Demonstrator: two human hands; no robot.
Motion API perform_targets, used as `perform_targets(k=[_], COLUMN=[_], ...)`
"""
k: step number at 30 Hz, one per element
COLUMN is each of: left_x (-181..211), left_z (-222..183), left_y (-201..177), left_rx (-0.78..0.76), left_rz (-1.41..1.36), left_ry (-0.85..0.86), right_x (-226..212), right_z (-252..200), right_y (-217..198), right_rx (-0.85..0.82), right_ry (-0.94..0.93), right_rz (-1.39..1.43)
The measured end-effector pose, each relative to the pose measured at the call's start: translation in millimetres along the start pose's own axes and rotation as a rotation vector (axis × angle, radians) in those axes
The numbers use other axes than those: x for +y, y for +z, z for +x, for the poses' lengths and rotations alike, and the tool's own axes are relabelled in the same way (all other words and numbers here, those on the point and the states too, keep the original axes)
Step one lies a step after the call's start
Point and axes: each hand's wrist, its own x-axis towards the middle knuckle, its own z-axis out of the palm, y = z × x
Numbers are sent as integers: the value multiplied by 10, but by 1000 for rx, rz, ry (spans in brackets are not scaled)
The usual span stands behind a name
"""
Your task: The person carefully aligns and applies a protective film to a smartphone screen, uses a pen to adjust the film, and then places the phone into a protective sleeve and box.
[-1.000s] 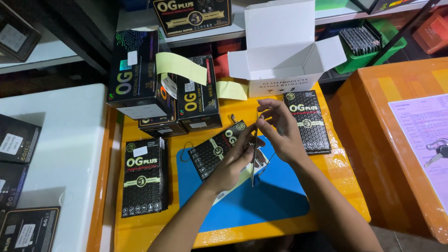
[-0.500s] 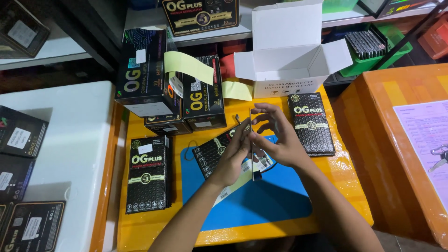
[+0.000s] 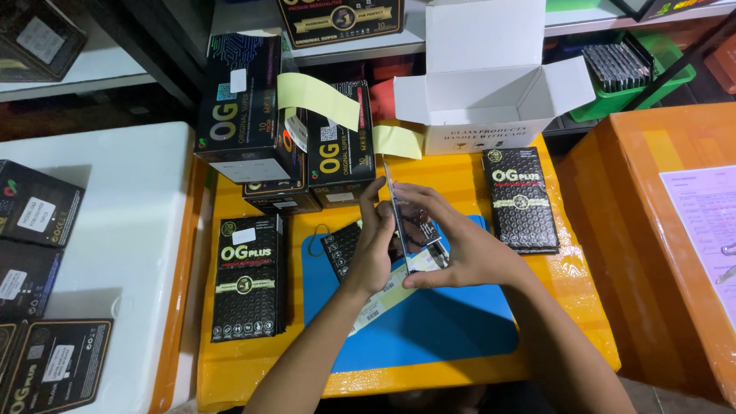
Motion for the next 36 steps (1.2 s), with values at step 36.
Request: perform_targets(k=[36], left_x=[-56], left_z=[-4], left_y=[-6], left_rx=[-81], left_rz=[-69], left_ry=[193], right_x=[300], right_z=[-26], right_y=[-8], right_rx=[283], right_ry=[33], right_rz=[373])
